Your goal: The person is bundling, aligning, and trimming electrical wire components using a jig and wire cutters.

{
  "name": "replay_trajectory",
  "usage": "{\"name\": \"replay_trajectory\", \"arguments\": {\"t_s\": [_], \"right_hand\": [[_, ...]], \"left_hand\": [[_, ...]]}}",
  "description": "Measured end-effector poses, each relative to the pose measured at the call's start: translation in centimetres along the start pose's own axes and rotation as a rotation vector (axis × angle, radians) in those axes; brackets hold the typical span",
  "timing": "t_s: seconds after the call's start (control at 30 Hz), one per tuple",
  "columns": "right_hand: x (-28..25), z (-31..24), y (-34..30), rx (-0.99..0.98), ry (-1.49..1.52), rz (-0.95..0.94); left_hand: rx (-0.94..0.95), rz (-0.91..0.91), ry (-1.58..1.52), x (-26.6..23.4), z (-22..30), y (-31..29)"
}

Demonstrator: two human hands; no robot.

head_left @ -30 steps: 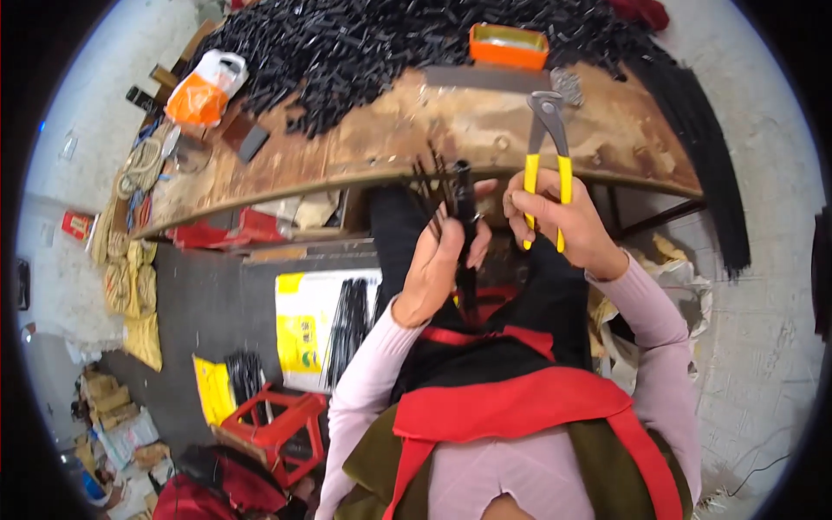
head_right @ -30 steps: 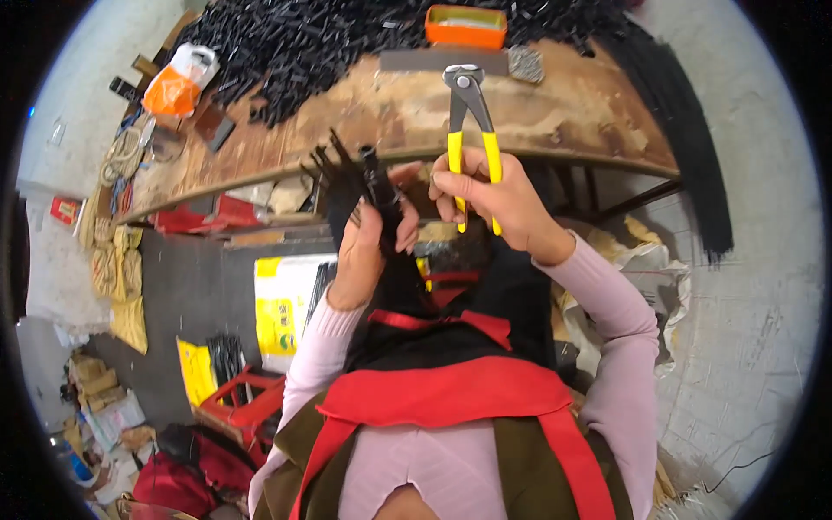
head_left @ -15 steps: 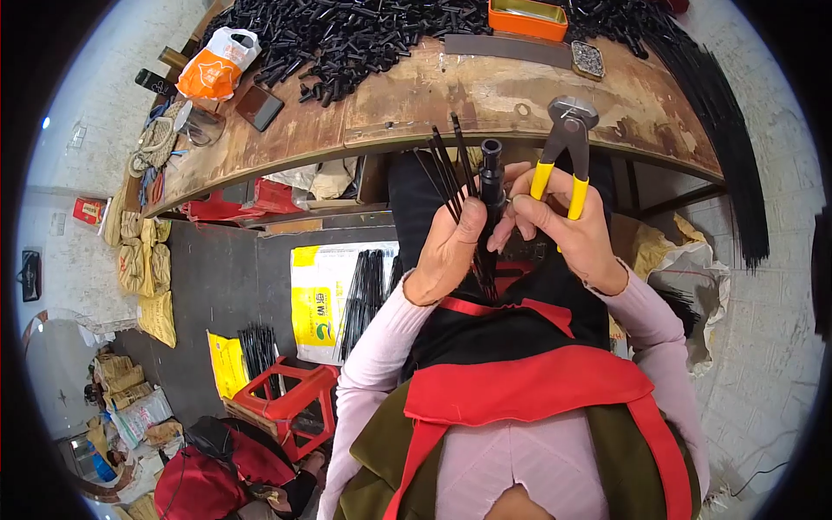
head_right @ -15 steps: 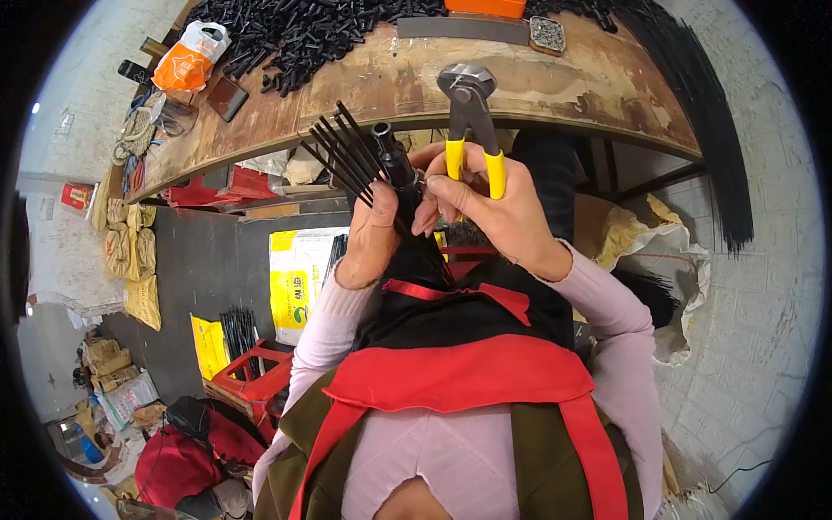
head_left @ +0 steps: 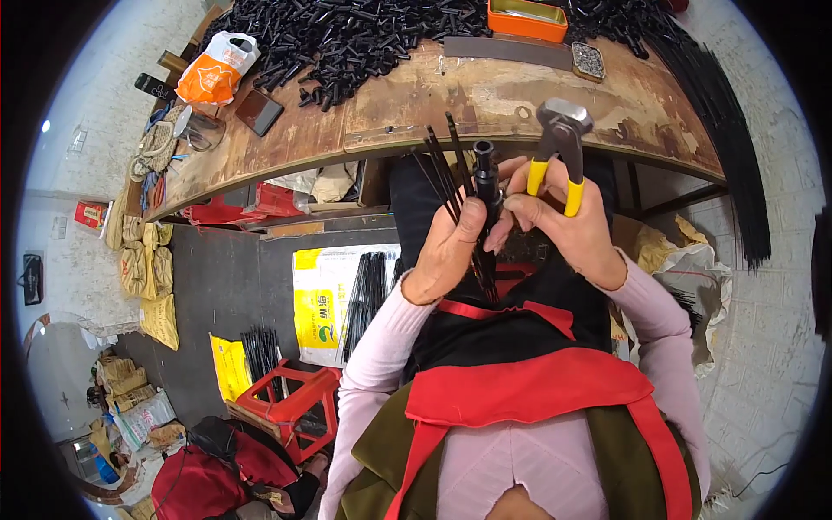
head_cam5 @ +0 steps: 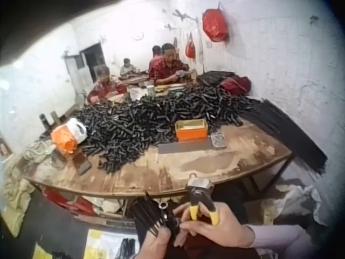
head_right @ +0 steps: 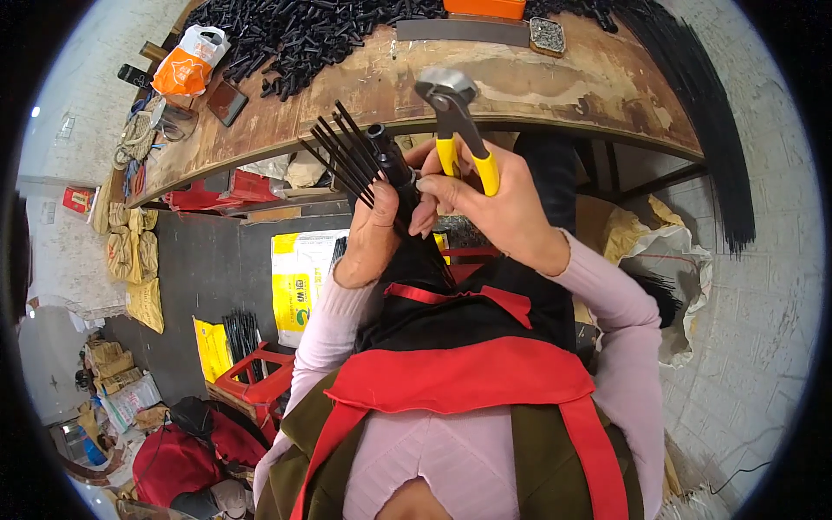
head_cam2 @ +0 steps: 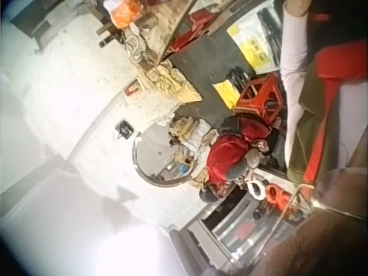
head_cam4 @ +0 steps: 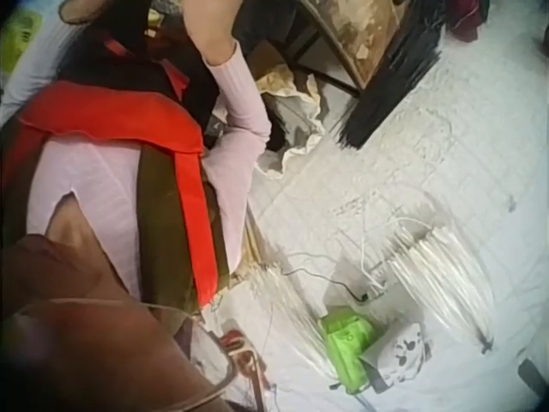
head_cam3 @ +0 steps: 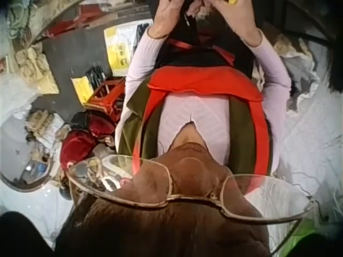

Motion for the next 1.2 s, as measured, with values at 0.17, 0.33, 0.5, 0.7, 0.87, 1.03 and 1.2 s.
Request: {"name": "replay_trajectory", "arguments": {"t_s": [0.17, 0.33, 0.5, 0.7, 0.87, 1.03, 1.2], "right_hand": [[-2.3, -1.9, -0.2, 0.182, -0.232, -0.076], [-3.1, -2.5, -4.0, 0.576, -0.382, -0.300], [-3.8, -2.5, -3.7, 0.398, -0.436, -0.404], [-3.8, -4.7, -2.6, 0.769, -0.287, -0.591], [-3.4, -3.4, -2.0, 0.663, -0.411, -0.631], [-3.7, -4.2, -3.2, 0.508, -0.459, -0.538], [-4.8, -7.9, -2.1, 0.848, -0.536, -0.526]], "left_hand": [[-0.004, -0.045, -0.100, -1.2, -0.8, 0.2], [0.009, -0.080, -0.135, -1.9, -0.9, 0.9], [-0.006, -0.097, -0.122, -1.1, -1.4, 0.4], [0.004, -0.117, -0.152, -0.8, -1.3, -0.4], [0.047, -0.026, -0.127, -1.3, -1.3, -0.8], [0.008, -0.090, -0.134, -1.3, -1.3, -0.3], [-0.022, -0.189, -0.146, -0.3, -1.4, 0.6]]}}
Point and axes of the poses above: each hand's wrist, its own y-axis towards the middle knuckle, its own x-axis out of the palm, z = x × y, the point moved 4 cm from there along y, towards the middle knuckle, and after that the axes turned 1 degree about x, right-handed, at the moved point
